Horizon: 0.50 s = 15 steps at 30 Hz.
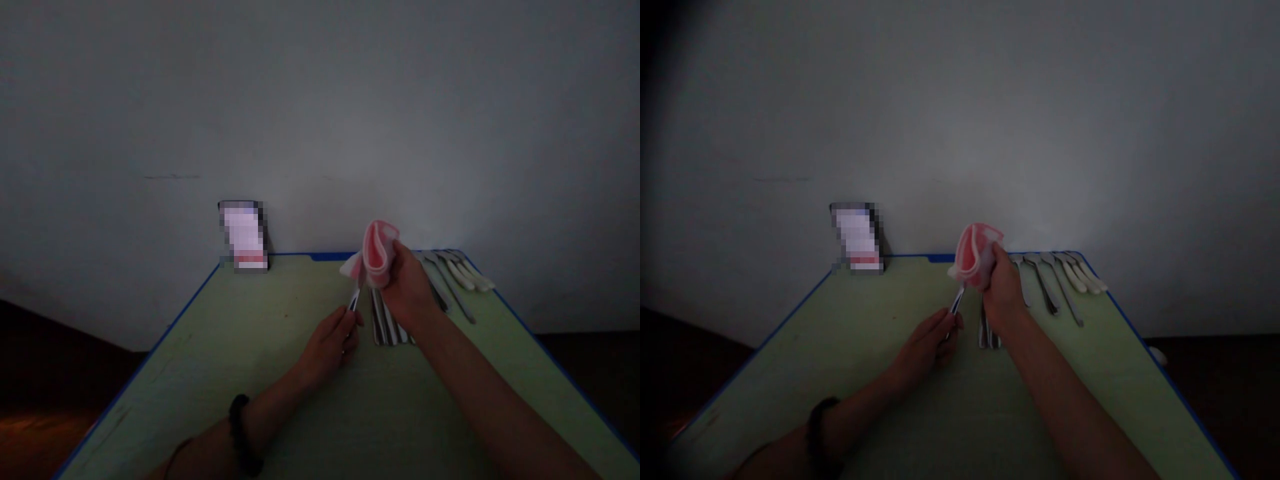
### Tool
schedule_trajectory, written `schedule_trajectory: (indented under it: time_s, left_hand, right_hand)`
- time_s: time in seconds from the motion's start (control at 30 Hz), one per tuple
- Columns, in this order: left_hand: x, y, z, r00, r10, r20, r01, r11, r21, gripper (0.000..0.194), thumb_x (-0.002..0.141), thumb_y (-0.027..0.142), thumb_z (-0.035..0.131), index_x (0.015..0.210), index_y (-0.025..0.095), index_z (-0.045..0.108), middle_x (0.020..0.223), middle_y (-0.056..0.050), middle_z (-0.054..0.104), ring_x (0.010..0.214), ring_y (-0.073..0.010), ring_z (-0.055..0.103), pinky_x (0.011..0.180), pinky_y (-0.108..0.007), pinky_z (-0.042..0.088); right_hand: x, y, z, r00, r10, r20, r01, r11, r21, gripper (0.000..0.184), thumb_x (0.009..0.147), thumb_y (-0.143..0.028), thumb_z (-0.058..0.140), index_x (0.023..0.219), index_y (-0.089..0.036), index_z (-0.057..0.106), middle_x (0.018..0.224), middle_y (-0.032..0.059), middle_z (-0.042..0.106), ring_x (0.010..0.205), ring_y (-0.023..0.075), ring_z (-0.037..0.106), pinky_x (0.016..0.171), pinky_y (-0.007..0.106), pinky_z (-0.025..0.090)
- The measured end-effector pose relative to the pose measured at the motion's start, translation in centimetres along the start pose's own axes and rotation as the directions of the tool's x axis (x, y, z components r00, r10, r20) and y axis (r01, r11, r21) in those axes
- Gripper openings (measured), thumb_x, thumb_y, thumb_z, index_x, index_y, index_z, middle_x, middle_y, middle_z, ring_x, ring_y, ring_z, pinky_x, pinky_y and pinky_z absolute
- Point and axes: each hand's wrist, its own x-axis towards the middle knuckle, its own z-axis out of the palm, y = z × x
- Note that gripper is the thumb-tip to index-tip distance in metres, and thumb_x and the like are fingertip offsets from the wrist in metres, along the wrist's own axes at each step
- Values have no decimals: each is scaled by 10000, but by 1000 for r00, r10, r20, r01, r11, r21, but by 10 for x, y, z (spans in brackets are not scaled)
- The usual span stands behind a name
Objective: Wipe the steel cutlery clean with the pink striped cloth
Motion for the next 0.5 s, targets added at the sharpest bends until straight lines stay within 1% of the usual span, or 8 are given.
schedule_trajectory:
  time_s: [0.07, 0.1, 0.2, 0.27, 0.33, 0.4, 0.5]
  left_hand:
    - [-3, 1, 1, 999, -13, 37, 11, 999, 32, 271, 889, 443, 409, 847, 186, 482, 549, 83, 321, 435, -65, 263, 394, -162, 237]
    - [-4, 1, 2, 998, -18, 61, 16, 999, 42, 279, 887, 451, 412, 850, 184, 484, 556, 81, 326, 440, -66, 267, 398, -164, 236]
    - [-7, 2, 3, 992, -16, 122, 9, 999, 52, 304, 882, 475, 418, 837, 181, 477, 584, 72, 346, 455, -65, 280, 412, -170, 237]
    - [-8, 2, 3, 989, -8, 149, 2, 999, 45, 312, 880, 486, 418, 826, 182, 465, 593, 69, 350, 463, -67, 289, 419, -175, 240]
    - [-9, 1, 3, 988, 8, 154, -14, 999, 43, 309, 884, 484, 414, 838, 182, 463, 599, 66, 352, 475, -71, 298, 424, -177, 245]
    - [-9, 0, 2, 991, 24, 135, -32, 998, 57, 306, 897, 476, 395, 865, 181, 473, 601, 64, 354, 482, -75, 296, 424, -177, 243]
    - [-7, -2, 1, 994, 36, 99, -44, 996, 79, 309, 906, 470, 375, 885, 181, 483, 593, 67, 340, 473, -75, 281, 414, -178, 231]
  right_hand:
    - [-3, -1, 2, 998, 55, -16, -54, 998, 25, 244, 783, -373, 449, 886, -192, 577, 864, 34, 649, 719, 143, 586, 623, 258, 449]
    - [-5, 1, 2, 998, 61, -22, -60, 998, 13, 236, 776, -364, 470, 900, -192, 572, 860, 34, 646, 707, 143, 578, 615, 256, 444]
    - [-12, 8, 2, 998, 12, -58, -14, 999, -32, 269, 773, -410, 509, 932, -199, 565, 831, 17, 624, 676, 132, 546, 613, 252, 433]
    - [-17, 12, 3, 996, -48, -80, 40, 995, -96, 307, 773, -468, 520, 902, -194, 573, 786, 2, 598, 654, 121, 514, 611, 246, 421]
    - [-21, 16, 3, 990, -104, -90, 86, 979, -185, 350, 754, -513, 541, 862, -183, 582, 745, -7, 571, 632, 112, 481, 589, 235, 403]
    - [-23, 18, 4, 985, -143, -92, 113, 956, -270, 377, 730, -530, 571, 842, -171, 586, 725, -10, 554, 619, 106, 458, 564, 226, 384]
    - [-24, 21, 4, 984, -155, -90, 115, 930, -350, 396, 733, -549, 560, 848, -170, 582, 696, -16, 533, 583, 99, 427, 521, 219, 354]
